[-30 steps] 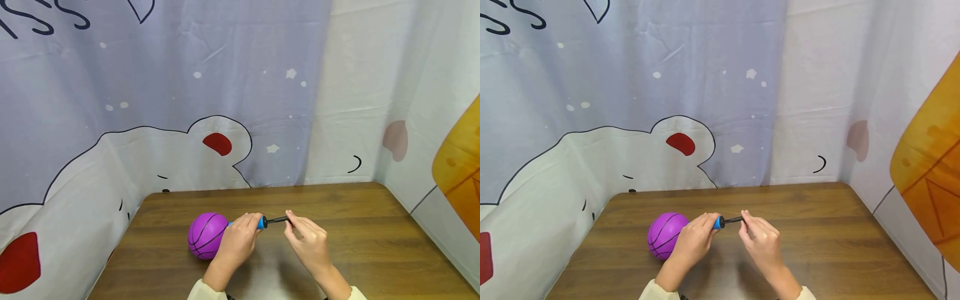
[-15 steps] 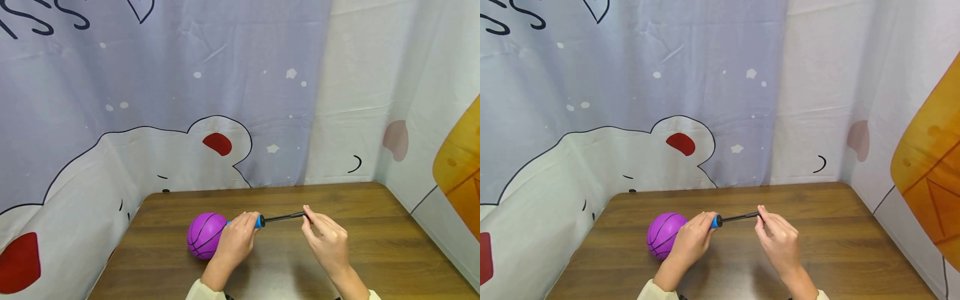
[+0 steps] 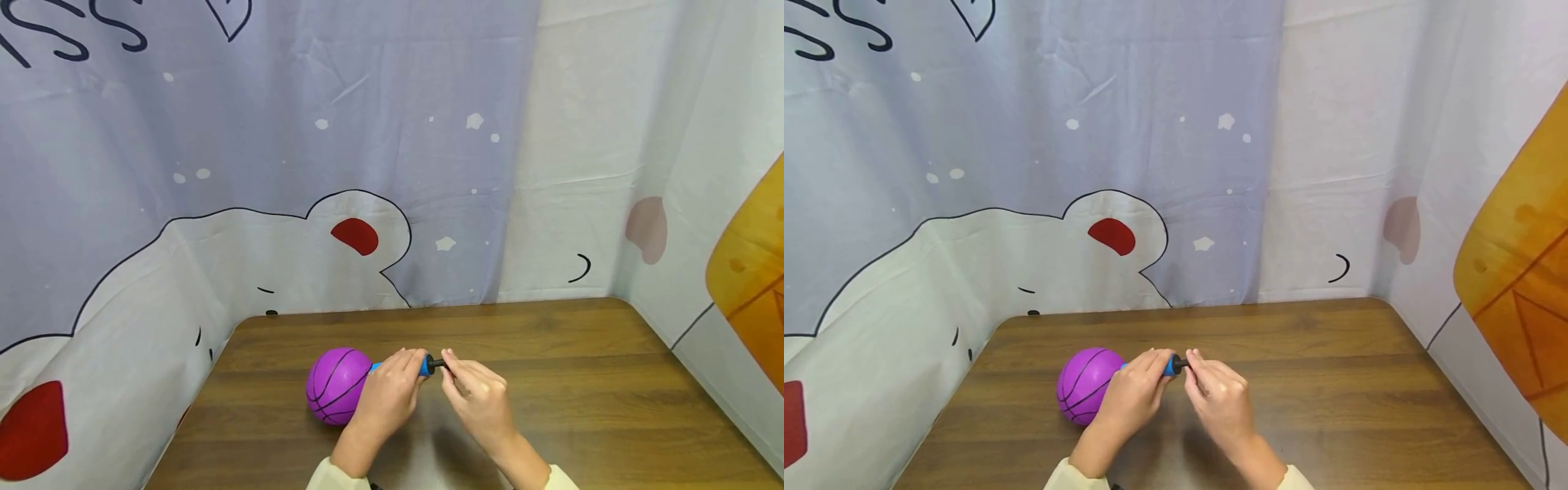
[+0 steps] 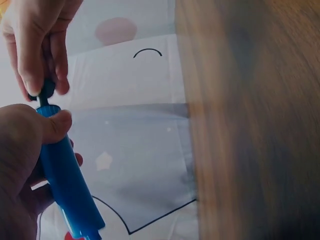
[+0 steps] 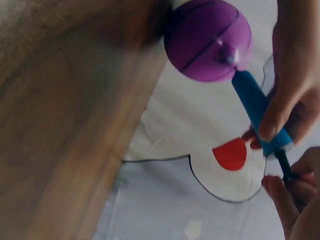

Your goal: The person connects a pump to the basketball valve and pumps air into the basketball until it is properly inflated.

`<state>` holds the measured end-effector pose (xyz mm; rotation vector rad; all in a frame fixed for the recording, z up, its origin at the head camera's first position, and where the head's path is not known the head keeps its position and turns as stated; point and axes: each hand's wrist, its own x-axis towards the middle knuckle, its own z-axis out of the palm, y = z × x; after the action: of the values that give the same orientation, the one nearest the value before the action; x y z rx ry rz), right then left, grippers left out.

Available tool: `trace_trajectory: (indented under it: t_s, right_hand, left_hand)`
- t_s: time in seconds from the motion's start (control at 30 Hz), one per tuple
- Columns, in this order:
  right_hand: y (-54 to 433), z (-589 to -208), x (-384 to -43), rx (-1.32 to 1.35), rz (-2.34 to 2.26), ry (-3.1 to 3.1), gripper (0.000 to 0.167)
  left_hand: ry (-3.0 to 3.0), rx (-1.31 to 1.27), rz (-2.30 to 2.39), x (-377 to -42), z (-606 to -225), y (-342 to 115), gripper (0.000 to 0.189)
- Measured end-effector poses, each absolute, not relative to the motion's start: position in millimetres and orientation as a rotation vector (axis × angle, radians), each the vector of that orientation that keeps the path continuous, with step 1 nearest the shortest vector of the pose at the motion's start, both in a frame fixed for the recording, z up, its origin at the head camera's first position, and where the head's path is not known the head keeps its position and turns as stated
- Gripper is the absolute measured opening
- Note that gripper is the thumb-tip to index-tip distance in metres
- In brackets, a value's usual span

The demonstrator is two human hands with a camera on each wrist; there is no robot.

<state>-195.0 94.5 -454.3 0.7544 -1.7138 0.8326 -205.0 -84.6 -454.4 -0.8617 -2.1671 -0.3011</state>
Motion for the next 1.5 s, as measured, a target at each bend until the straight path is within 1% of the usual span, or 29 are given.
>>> trace_trajectory:
  t_s: [0.1,0.37,0.53,0.73,0.9,1.07,1.17,1.23,1.37,1.5]
  right_hand:
    - [102.6,-451.8,-198.3,0.747,0.824,-1.681,0.024]
    - [140.6,-436.2,-195.1,0.617,0.748,-1.633,0.024]
    - [153.0,-429.2,-194.0,0.57,0.729,-1.634,0.023]
    - [148.3,-429.1,-194.2,0.57,0.767,-1.652,0.023]
    - [126.8,-437.6,-194.0,0.61,0.81,-1.672,0.024]
    - [104.8,-449.0,-193.0,0.715,0.843,-1.746,0.02]
    - [99.0,-453.2,-193.7,0.76,0.862,-1.77,0.025]
    - [99.0,-454.2,-195.0,0.771,0.86,-1.763,0.028]
    - [108.8,-451.7,-197.9,0.756,0.823,-1.714,0.023]
    - [131.1,-445.0,-197.9,0.699,0.776,-1.681,0.021]
  left_hand:
    - [-2.178,-0.862,-0.329,-206.0,-453.7,-86.1,0.034]
    - [-2.228,-0.825,-0.298,-205.0,-450.6,-88.6,0.037]
    - [-2.238,-0.814,-0.303,-205.7,-450.0,-88.9,0.038]
    - [-2.21,-0.813,-0.29,-206.1,-451.0,-88.2,0.038]
    - [-2.164,-0.821,-0.295,-207.1,-452.5,-85.0,0.041]
    - [-2.133,-0.85,-0.279,-205.9,-454.2,-82.3,0.039]
    - [-2.145,-0.867,-0.282,-204.5,-454.3,-82.5,0.037]
    - [-2.161,-0.87,-0.287,-203.7,-454.4,-83.2,0.036]
    - [-2.187,-0.856,-0.279,-203.8,-454.5,-84.6,0.037]
    - [-2.198,-0.844,-0.26,-204.1,-453.6,-85.4,0.039]
